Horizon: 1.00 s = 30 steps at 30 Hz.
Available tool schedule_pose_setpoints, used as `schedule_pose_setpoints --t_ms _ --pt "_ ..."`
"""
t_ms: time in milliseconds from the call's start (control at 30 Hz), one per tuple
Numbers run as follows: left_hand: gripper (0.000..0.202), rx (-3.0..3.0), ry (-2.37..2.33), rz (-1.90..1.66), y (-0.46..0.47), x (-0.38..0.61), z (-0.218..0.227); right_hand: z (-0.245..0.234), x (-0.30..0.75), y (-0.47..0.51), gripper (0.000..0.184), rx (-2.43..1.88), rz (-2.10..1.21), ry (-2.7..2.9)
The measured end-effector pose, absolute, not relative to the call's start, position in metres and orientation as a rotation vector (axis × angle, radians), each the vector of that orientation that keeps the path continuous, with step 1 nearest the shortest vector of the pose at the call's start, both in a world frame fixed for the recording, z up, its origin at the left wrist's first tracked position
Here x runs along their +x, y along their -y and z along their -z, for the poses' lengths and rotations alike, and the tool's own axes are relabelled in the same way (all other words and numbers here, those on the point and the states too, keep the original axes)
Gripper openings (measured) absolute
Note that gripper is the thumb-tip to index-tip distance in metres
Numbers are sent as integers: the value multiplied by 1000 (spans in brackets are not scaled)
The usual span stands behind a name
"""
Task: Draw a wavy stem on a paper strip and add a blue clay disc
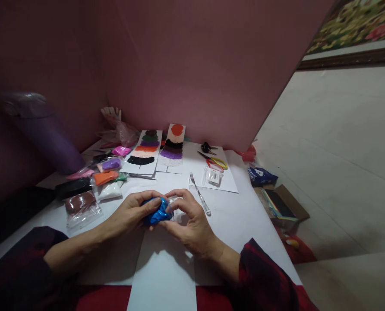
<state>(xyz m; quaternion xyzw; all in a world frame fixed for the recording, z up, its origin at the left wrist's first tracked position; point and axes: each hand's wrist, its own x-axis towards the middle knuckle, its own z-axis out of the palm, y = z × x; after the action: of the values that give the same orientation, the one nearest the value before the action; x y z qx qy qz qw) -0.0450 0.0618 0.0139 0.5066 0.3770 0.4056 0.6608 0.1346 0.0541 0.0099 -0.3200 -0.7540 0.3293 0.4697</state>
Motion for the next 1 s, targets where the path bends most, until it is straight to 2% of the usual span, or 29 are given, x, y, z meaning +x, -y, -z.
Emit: schedule_pose_setpoints --t_ms 200,367,533,767,1000 --pt "42 1229 -859 -1002 -67 -52 -13 -3 138 -55 35 -726 -485 1884" --pt "38 1308 -848 -1064 -66 -51 -13 -5 136 -52 32 -713 -302 1896" --pt "34 1326 -851 -1097 -63 -53 -13 -4 134 -50 28 -743 -305 1883" --pt "32 1349 -849 -1141 -65 -53 -11 -8 133 -45 26 -786 -538 1861" --pt "27 1384 -838 -1160 -65 -53 -11 -5 133 -45 29 -829 -407 1848"
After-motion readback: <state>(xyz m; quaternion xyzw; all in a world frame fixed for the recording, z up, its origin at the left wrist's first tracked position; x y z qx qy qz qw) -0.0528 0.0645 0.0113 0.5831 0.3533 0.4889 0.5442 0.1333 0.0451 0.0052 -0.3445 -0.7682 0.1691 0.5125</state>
